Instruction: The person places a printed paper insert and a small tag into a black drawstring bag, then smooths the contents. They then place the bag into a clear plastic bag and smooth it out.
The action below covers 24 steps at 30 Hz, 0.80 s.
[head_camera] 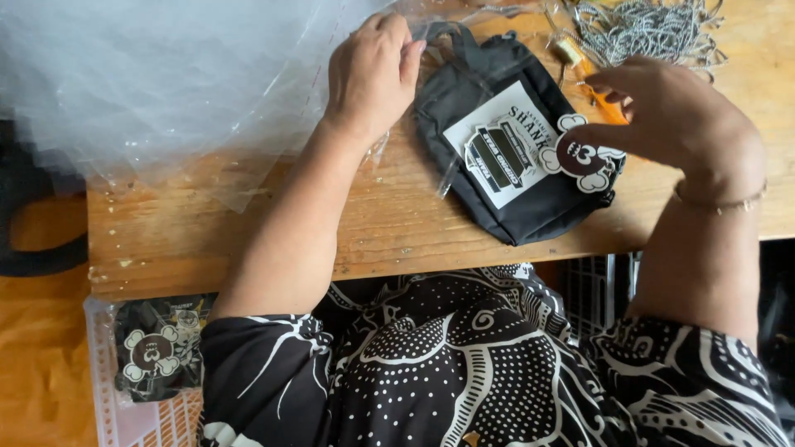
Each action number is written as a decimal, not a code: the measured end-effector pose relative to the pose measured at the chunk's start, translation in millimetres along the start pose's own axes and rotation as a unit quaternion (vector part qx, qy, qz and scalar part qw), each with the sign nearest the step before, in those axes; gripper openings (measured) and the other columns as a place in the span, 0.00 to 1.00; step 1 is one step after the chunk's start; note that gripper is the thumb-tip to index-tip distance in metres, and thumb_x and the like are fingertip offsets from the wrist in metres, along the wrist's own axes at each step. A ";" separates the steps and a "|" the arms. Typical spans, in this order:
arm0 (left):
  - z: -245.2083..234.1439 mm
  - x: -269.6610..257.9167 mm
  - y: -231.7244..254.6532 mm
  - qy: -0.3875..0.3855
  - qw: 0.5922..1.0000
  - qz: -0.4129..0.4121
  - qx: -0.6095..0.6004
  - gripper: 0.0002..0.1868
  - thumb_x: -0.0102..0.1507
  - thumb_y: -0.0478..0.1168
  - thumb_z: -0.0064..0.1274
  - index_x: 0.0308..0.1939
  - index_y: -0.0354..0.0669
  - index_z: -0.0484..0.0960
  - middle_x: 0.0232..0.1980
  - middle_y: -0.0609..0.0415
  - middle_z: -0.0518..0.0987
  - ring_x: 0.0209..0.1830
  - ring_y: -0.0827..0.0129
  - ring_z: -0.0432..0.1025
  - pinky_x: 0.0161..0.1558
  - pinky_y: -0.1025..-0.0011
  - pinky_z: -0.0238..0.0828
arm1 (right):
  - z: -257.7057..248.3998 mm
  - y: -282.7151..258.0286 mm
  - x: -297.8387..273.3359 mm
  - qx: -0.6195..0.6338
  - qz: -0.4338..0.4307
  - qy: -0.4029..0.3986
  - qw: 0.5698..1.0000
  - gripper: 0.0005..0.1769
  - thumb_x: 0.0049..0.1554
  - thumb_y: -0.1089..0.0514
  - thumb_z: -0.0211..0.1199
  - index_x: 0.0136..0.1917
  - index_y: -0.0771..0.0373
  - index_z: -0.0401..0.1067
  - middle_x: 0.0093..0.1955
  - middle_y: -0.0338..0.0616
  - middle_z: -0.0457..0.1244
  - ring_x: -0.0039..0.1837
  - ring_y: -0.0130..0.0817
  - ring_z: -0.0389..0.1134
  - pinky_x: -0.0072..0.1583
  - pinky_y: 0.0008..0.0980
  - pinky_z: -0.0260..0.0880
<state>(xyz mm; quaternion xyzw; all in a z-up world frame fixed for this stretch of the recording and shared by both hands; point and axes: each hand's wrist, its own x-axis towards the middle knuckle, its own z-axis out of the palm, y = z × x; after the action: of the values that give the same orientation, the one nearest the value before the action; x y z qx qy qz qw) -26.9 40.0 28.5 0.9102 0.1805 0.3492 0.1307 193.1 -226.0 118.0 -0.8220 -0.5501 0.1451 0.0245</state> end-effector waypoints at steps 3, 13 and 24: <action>0.5 0.0 -0.6 -0.005 1.000 0.003 0.006 0.12 0.68 0.39 0.57 0.32 0.44 0.73 0.30 0.55 0.76 0.24 0.68 0.71 0.22 0.70 0.71 | 22.5 21.5 -14.5 0.001 -0.009 0.035 0.999 0.38 0.54 0.42 0.71 0.71 0.67 0.74 0.61 0.57 0.67 0.56 0.54 0.69 0.58 0.49 0.68; 0.0 -2.7 6.5 -0.022 1.000 -0.008 0.021 0.14 0.68 0.41 0.59 0.30 0.46 0.72 0.31 0.55 0.76 0.23 0.61 0.71 0.21 0.61 0.68 | 54.9 3.4 -12.3 -0.045 -0.101 0.186 0.976 0.40 0.53 0.44 0.77 0.70 0.74 0.75 0.58 0.59 0.67 0.61 0.52 0.65 0.67 0.48 0.61; 3.1 -4.6 9.5 -0.023 0.999 0.001 0.032 0.13 0.65 0.41 0.63 0.31 0.45 0.75 0.34 0.54 0.79 0.27 0.63 0.74 0.24 0.63 0.72 | 43.2 -20.5 6.6 0.072 0.052 0.043 0.995 0.40 0.49 0.43 0.79 0.65 0.67 0.70 0.52 0.54 0.69 0.51 0.50 0.69 0.50 0.48 0.67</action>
<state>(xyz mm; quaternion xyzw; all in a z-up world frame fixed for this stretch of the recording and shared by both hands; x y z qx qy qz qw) -25.7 29.2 27.0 0.9218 0.1876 0.3225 0.1049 165.5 -217.1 79.4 -0.8509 -0.4934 0.1499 0.1001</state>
